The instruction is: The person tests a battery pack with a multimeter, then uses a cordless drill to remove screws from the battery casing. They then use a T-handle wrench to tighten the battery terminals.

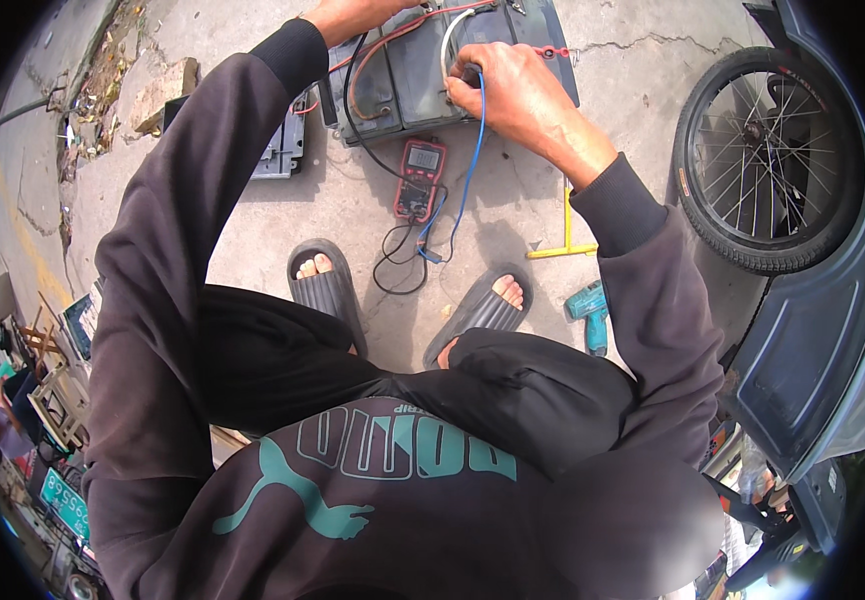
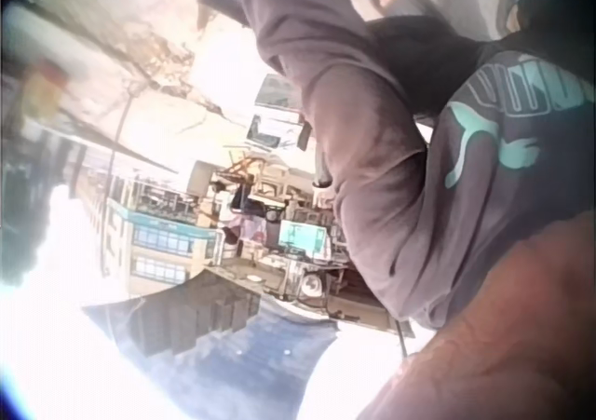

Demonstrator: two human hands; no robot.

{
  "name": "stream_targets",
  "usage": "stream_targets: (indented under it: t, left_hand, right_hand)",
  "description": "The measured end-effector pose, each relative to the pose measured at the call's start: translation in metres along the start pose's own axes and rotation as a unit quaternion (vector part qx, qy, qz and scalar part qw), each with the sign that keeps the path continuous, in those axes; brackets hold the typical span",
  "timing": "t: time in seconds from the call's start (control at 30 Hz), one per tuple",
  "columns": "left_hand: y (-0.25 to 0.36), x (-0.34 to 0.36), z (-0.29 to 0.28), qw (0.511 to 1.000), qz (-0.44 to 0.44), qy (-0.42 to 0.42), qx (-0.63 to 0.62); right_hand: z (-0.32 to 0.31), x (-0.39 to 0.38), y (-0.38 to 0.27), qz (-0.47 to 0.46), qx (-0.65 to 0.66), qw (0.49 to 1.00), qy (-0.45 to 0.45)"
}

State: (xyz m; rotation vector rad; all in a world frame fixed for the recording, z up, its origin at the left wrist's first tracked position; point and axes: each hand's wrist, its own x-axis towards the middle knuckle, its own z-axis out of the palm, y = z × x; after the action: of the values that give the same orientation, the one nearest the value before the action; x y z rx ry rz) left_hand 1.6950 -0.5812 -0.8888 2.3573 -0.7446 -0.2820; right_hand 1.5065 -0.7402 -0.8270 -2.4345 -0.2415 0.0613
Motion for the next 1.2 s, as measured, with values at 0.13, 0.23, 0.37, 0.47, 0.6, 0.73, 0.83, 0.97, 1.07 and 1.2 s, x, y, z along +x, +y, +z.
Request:
stream_targets:
  t: [0.13, 0.23, 0.37, 0.47, 0.6, 0.73, 0.83, 0.97, 1.07, 1.2]
  left_hand:
    - [-0.005, -0.001, 0.005, 0.999, 0.007, 0.025, -0.028]
    - [-0.011, 0.001, 0.004, 0.999, -0.002, 0.040, -0.025]
    - [0.003, -0.003, 0.003, 0.999, -0.008, 0.031, -0.005]
    - [0.012, -0.006, -0.006, 0.999, -0.028, 0.012, 0.020]
    - [0.004, -0.005, -0.005, 0.999, -0.032, 0.012, 0.007]
    - [-0.001, -0.004, 0.000, 0.999, -0.031, 0.021, 0.018]
    - [-0.003, -0.003, 0.005, 0.999, -0.026, 0.021, -0.029]
    - [-0.002, 0.001, 0.008, 1.000, -0.002, 0.028, -0.007]
    - [-0.007, -0.002, 0.002, 0.999, -0.010, 0.032, 0.026]
    - [0.018, -0.012, -0.012, 0.998, -0.020, 0.034, 0.055]
  right_hand:
    - [0.000, -0.007, -0.002, 0.023, 0.039, 0.999, 0.011]
    - [0.004, -0.013, -0.003, 0.025, 0.047, 0.998, 0.031]
    - [0.006, -0.025, -0.007, 0.066, 0.064, 0.994, 0.060]
    - [0.008, -0.029, -0.004, 0.071, 0.068, 0.993, 0.069]
    - [0.008, -0.026, -0.005, 0.088, 0.091, 0.990, 0.062]
    - [0.010, -0.024, 0.001, 0.077, 0.090, 0.991, 0.064]
    - [0.007, -0.022, 0.002, 0.079, 0.087, 0.992, 0.055]
    - [0.007, -0.023, 0.006, 0.079, 0.078, 0.992, 0.052]
    - [0.008, -0.018, 0.002, 0.072, 0.085, 0.992, 0.049]
    - [0.009, -0.021, 0.006, 0.082, 0.091, 0.991, 0.056]
